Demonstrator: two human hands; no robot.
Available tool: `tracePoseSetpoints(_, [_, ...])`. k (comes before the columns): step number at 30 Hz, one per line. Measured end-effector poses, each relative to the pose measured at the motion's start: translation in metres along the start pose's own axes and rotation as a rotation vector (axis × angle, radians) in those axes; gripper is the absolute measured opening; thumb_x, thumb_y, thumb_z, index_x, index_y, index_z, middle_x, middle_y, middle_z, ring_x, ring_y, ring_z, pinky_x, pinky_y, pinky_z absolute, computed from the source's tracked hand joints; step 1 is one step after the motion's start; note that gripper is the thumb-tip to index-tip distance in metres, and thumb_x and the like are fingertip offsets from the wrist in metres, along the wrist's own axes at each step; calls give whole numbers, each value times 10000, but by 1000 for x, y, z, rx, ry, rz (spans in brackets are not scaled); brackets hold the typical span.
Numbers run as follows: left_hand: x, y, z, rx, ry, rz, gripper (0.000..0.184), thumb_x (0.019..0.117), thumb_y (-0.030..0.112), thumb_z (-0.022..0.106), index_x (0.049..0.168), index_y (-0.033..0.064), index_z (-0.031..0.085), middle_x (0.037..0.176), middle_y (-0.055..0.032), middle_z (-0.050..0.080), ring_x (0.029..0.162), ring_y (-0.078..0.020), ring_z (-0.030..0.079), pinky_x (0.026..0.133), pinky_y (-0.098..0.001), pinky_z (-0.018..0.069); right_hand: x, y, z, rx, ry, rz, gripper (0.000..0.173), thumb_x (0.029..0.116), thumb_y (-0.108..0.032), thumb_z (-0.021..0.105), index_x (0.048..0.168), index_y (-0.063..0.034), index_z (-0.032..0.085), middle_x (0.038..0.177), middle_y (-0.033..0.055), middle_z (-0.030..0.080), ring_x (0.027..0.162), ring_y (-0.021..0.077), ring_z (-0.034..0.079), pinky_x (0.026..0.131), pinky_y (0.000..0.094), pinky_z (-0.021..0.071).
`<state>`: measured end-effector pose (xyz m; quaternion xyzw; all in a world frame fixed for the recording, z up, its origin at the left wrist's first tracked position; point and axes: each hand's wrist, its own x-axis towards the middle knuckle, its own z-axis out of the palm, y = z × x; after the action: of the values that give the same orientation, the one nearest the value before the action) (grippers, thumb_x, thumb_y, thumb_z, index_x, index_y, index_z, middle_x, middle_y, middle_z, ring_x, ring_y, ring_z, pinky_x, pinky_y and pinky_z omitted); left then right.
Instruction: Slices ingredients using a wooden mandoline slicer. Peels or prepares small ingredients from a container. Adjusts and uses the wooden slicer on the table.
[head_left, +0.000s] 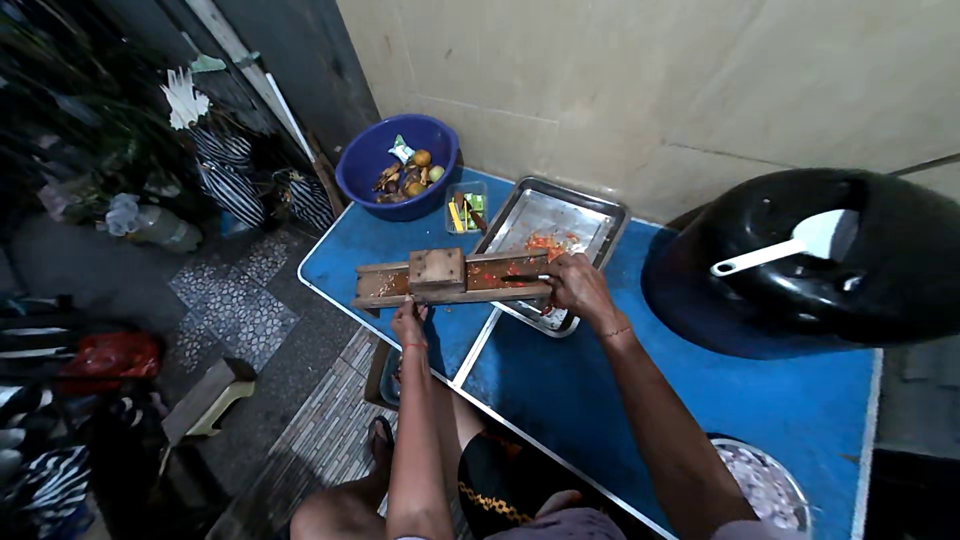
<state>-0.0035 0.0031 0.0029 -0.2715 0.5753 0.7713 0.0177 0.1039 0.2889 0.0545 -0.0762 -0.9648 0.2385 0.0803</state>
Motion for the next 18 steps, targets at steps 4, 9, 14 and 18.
tracePoseSetpoints(4, [0, 0, 0, -2, -1, 3, 245, 1069, 145, 534, 1106, -93, 575, 883, -149, 621, 708, -172, 631, 694, -309, 575, 0, 5, 3, -51, -4, 65, 251, 910, 19, 691, 1148, -25, 758, 1165, 242, 683, 1152, 493, 600, 905, 644, 510])
tracePoseSetpoints(9, [1, 0, -1, -3, 3, -2, 252, 1065, 147, 545, 1131, -94, 580, 890, -155, 624, 712, -178, 629, 695, -311, 574, -1, -2, 3, 6, 10, -1, 233, 930, 25, 664, 1131, -29, 767, 1143, 230, 694, 1131, 470, 615, 939, 627, 499])
tracePoseSetpoints(14, [1, 0, 0, -5, 3, 6, 254, 1071, 149, 532, 1116, -97, 576, 860, -153, 620, 690, -177, 629, 685, -304, 575, -1, -3, 8, -45, 34, 69, 253, 926, 12, 670, 1155, -42, 760, 1146, 242, 679, 1130, 487, 605, 893, 634, 511])
tracePoseSetpoints(18, [1, -2, -1, -7, 1, 5, 257, 1068, 155, 540, 1123, -93, 575, 881, -151, 627, 709, -177, 633, 702, -307, 575, 3, -12, 14, 9, -19, -68, 217, 937, 17, 648, 1115, -28, 762, 1155, 227, 699, 1158, 443, 626, 978, 600, 507])
